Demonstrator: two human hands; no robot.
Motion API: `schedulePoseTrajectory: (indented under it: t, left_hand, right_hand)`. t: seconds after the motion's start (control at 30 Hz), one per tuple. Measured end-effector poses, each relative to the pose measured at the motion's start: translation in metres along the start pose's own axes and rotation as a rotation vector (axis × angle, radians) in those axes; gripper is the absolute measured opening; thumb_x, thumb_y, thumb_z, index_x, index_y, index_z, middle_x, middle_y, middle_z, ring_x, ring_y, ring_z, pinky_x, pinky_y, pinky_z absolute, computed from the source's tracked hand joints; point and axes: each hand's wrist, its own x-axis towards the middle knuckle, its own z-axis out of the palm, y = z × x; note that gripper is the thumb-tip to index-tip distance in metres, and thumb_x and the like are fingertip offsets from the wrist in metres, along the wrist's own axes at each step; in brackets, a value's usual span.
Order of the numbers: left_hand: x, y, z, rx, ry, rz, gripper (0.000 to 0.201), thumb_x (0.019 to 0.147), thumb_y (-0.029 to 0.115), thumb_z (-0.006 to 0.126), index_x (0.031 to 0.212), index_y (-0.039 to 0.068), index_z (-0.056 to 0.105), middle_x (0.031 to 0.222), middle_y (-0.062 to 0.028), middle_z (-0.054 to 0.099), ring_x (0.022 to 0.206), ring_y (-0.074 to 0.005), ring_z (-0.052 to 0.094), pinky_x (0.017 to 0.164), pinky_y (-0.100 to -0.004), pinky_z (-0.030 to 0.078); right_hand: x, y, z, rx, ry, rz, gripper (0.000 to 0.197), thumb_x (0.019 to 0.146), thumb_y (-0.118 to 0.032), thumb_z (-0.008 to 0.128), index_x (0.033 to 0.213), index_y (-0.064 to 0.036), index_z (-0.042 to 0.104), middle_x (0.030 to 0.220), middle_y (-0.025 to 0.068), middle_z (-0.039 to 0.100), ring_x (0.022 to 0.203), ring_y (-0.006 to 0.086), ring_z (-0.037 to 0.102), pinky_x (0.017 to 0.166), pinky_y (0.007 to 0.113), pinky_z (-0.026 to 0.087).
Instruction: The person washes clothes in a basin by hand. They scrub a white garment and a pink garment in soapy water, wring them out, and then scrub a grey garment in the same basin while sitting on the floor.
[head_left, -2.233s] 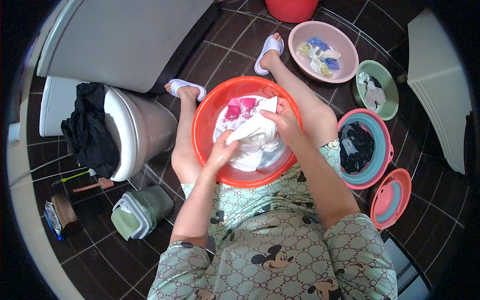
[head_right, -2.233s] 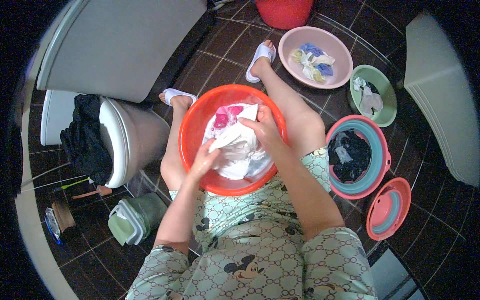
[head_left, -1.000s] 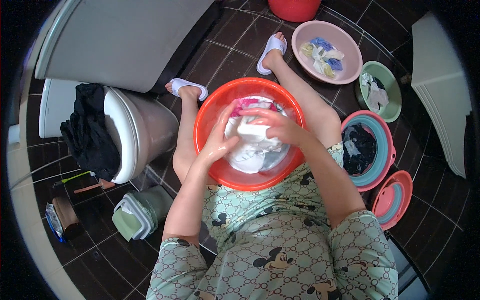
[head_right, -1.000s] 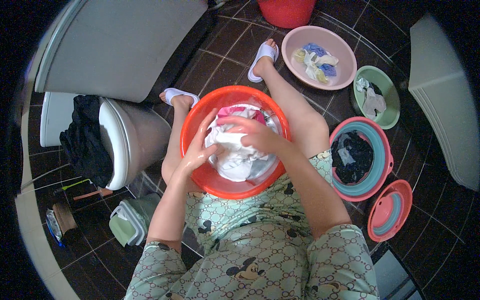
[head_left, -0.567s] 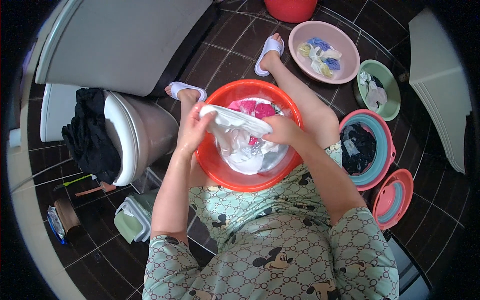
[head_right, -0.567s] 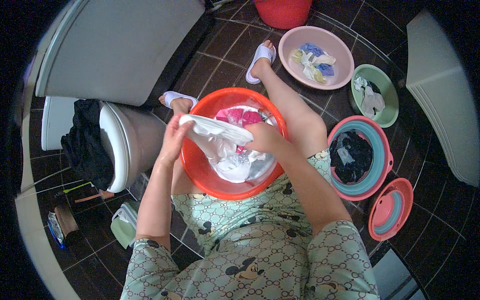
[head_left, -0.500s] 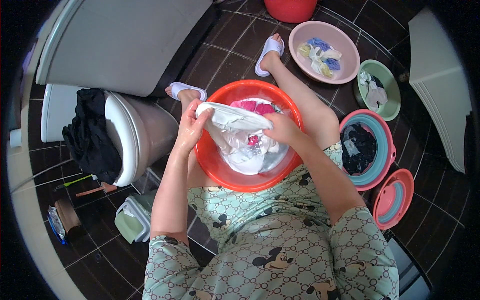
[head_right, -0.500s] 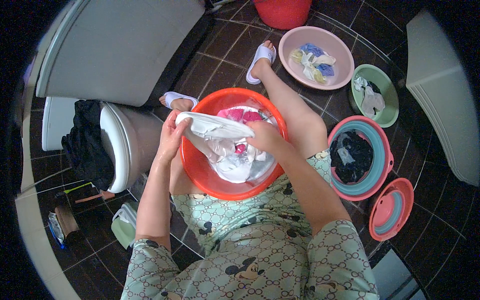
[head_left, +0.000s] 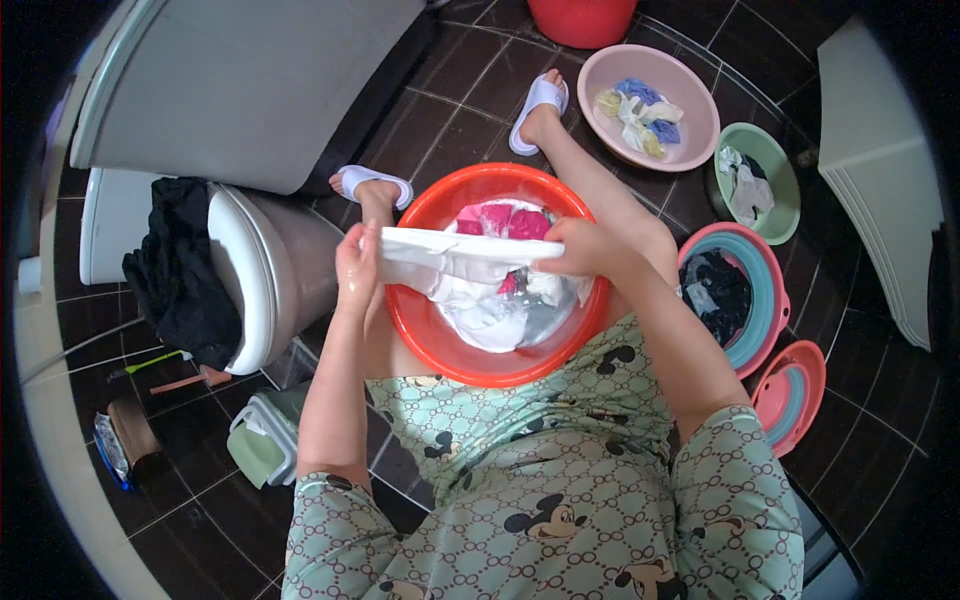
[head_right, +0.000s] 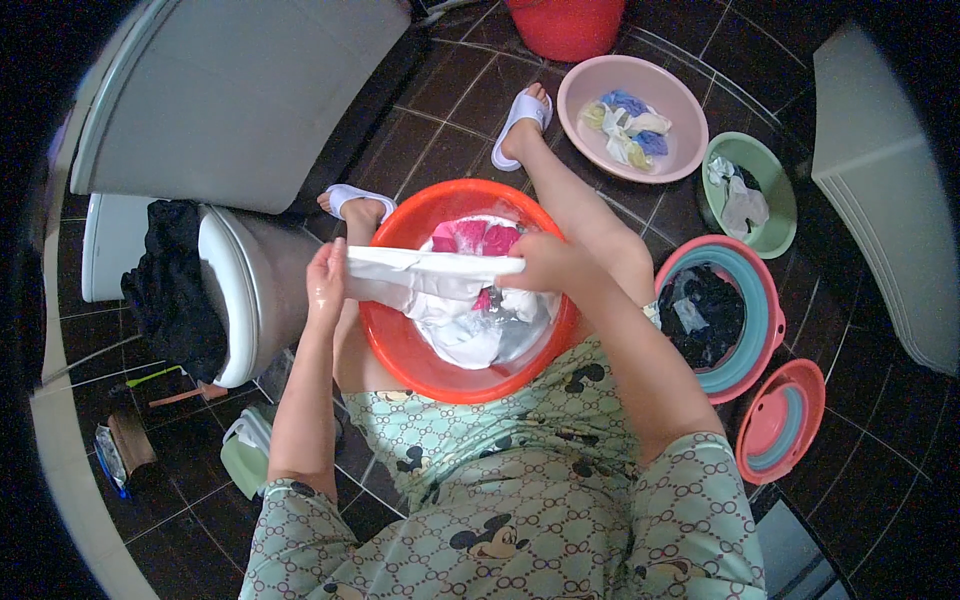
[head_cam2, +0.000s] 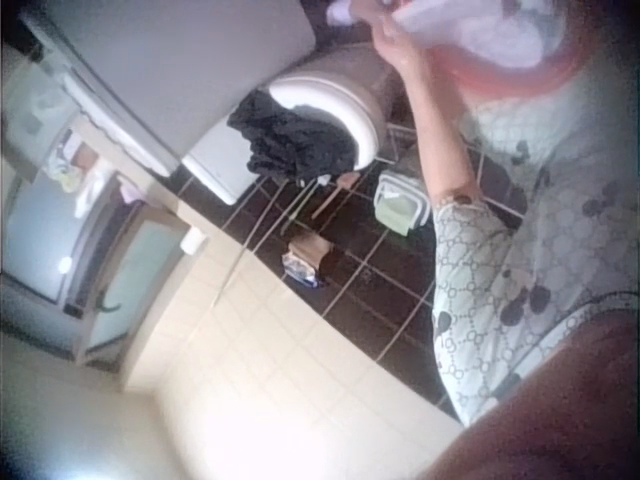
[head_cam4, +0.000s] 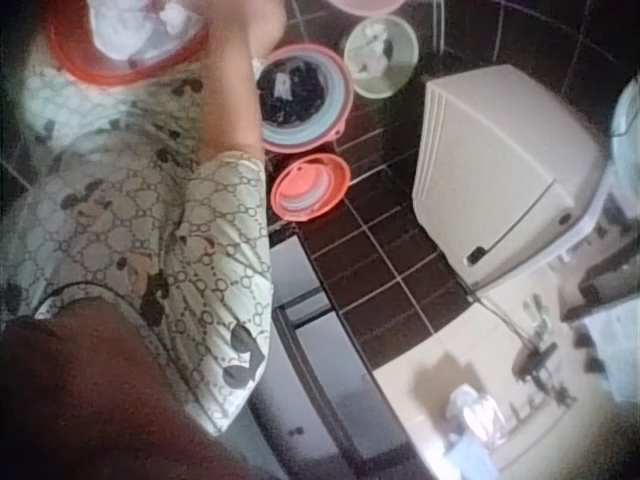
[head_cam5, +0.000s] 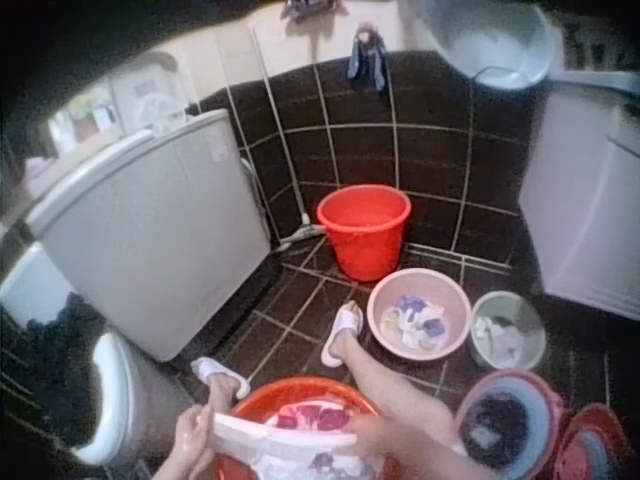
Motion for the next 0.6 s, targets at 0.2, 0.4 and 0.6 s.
schedulePoseTrajectory:
  t: [0.2,0.4,0.6]
  left_hand:
    - [-0.007,0.025,-0.003,-0.735,-0.067,-0.42,0.025,0.093,0.026,0.057,0.096,0.002,0.055,0.093,-0.0044,0.062,0.088,-0.0151,0.059,0.081,-0.0281,0.047]
    - [-0.034,0.017,0.038,-1.142,-0.37,-0.346,0.05,0.086,0.018,0.06,0.131,0.002,0.043,0.134,-0.0129,0.047,0.127,-0.0279,0.041,0.109,-0.0447,0.029]
    - [-0.044,0.009,0.104,-1.533,-0.451,-0.568,0.042,0.093,0.042,0.048,0.119,0.009,0.053,0.123,-0.0116,0.056,0.109,-0.0279,0.055,0.094,-0.0471,0.043]
  right_hand:
    - [0.015,0.012,0.022,0.206,0.063,-0.156,0.041,0.069,-0.024,0.072,0.102,-0.0022,0.063,0.096,0.0164,0.064,0.092,0.0274,0.062,0.081,0.037,0.048]
    - [0.045,0.018,0.053,0.742,0.651,-0.188,0.05,0.079,0.001,0.041,0.129,-0.0013,0.04,0.108,0.0075,0.055,0.092,0.0153,0.054,0.082,0.031,0.046]
    - [0.015,-0.092,0.087,0.429,0.684,-0.333,0.042,0.074,-0.022,0.069,0.112,-0.0097,0.057,0.099,0.0096,0.061,0.087,0.0246,0.062,0.077,0.036,0.049]
